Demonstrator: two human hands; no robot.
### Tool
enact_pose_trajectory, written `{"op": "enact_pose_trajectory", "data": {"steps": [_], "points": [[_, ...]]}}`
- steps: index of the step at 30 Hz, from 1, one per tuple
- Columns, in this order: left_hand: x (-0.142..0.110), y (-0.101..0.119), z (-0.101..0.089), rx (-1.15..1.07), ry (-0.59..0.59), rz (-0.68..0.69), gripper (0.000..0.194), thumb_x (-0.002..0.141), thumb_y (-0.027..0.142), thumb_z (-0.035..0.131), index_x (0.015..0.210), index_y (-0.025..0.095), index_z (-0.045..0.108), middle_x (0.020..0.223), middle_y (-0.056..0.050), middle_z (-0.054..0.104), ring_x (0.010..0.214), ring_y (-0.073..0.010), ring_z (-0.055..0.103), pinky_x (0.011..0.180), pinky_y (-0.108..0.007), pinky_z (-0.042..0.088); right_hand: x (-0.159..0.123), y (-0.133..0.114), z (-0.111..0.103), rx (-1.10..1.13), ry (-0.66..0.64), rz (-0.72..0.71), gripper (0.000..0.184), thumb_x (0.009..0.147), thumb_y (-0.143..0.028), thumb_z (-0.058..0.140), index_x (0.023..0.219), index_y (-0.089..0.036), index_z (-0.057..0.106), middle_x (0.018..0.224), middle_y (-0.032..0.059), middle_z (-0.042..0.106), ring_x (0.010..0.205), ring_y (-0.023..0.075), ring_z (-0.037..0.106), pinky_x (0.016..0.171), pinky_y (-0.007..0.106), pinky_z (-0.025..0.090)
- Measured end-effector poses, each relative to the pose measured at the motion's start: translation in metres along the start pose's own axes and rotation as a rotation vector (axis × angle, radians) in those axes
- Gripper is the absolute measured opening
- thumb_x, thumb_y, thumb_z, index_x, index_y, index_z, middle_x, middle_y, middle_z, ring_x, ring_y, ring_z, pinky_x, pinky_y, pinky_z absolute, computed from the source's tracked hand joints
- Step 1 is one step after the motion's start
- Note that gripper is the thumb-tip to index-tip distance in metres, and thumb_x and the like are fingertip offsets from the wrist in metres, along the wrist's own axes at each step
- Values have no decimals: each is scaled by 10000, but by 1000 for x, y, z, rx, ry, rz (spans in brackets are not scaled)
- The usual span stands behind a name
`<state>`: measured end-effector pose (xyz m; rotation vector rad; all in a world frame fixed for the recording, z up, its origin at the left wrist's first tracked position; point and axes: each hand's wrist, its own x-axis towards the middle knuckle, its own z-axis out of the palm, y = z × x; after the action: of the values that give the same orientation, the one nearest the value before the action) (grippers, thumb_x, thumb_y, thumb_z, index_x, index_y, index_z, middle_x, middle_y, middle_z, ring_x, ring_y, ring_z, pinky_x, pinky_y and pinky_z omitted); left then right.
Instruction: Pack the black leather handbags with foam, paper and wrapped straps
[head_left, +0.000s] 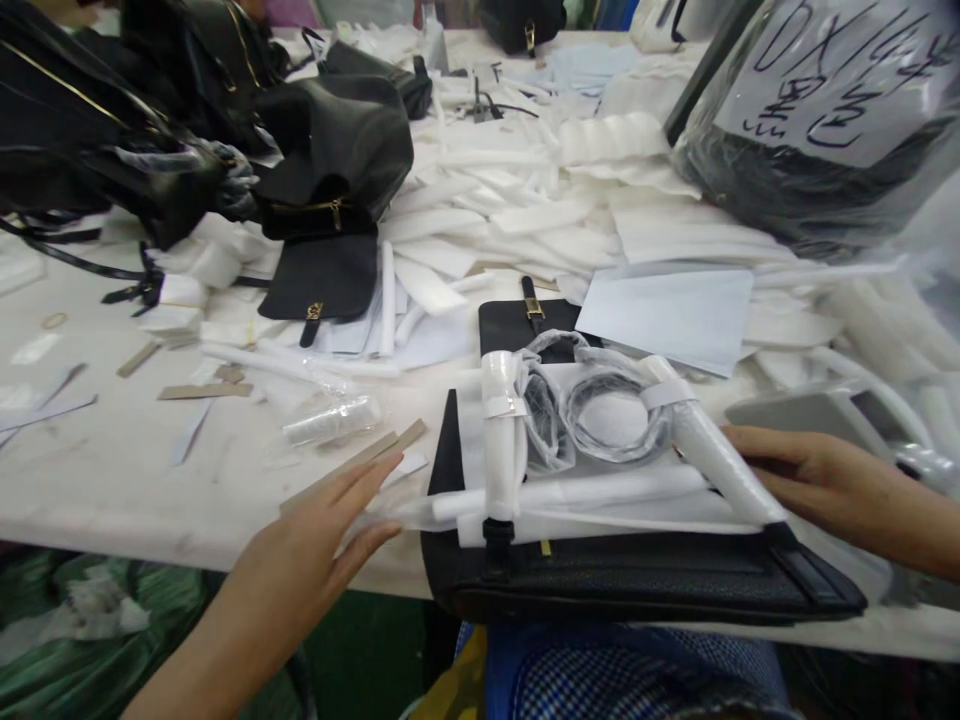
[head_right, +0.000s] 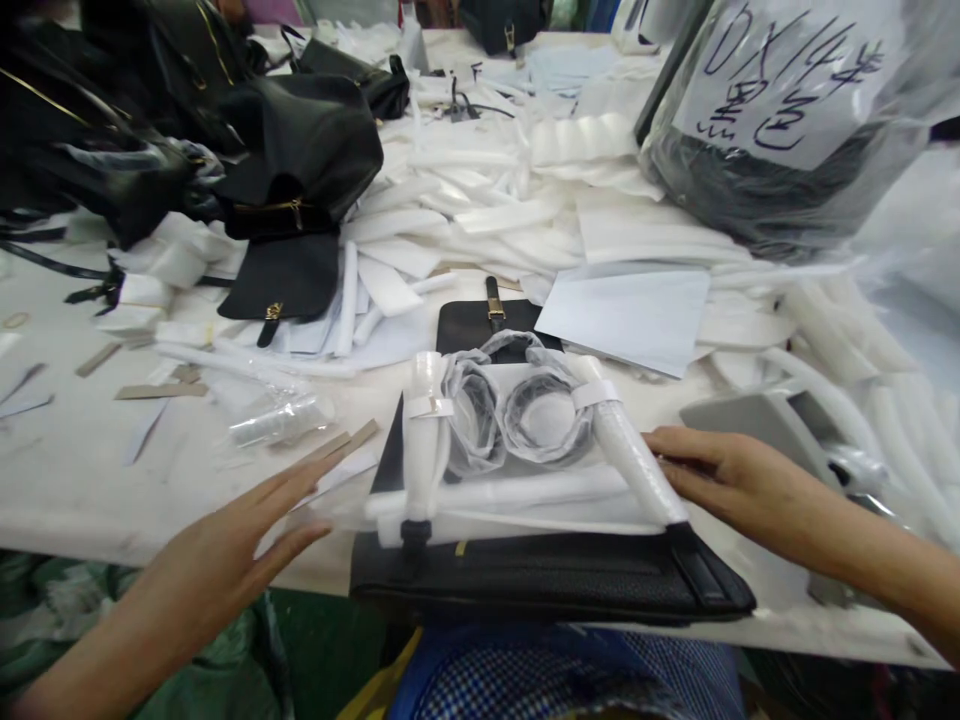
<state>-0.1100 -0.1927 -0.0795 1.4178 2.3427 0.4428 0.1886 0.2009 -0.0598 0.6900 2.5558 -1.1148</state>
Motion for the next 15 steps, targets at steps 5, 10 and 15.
{"op": "enact_pose_trajectory", "data": {"steps": [5, 10, 15], "points": [[4, 32, 12, 72, 9, 305, 609, 922, 97, 417, 1498, 289, 367, 1518, -49, 460, 1367, -213, 469, 1122, -426, 420, -9, 0, 6, -245, 128, -336, 318, 957, -405, 500, 1168, -324, 723, 1334, 71, 640, 1123, 253, 672, 928, 280, 557], [1, 35, 33, 70, 117, 276, 569, 908, 57, 359, 1376, 318, 549, 1418, -27, 569, 1222, -187, 608, 944, -277, 554, -28, 7, 29, -262, 300, -347, 425, 978, -288, 438, 1381, -296, 572, 1417, 98, 575, 1207, 242, 626, 996, 320, 523], [-1, 17, 57, 52, 176, 252, 418, 964, 178, 383, 1291, 268, 626, 1299, -12, 667, 1139, -168, 663, 968, -250, 532, -29, 8, 52, 69, 252, -250, 372, 952, -396, 515, 1244, -241, 686, 1340, 123, 625, 1189, 279, 623, 1016, 389, 496]]}}
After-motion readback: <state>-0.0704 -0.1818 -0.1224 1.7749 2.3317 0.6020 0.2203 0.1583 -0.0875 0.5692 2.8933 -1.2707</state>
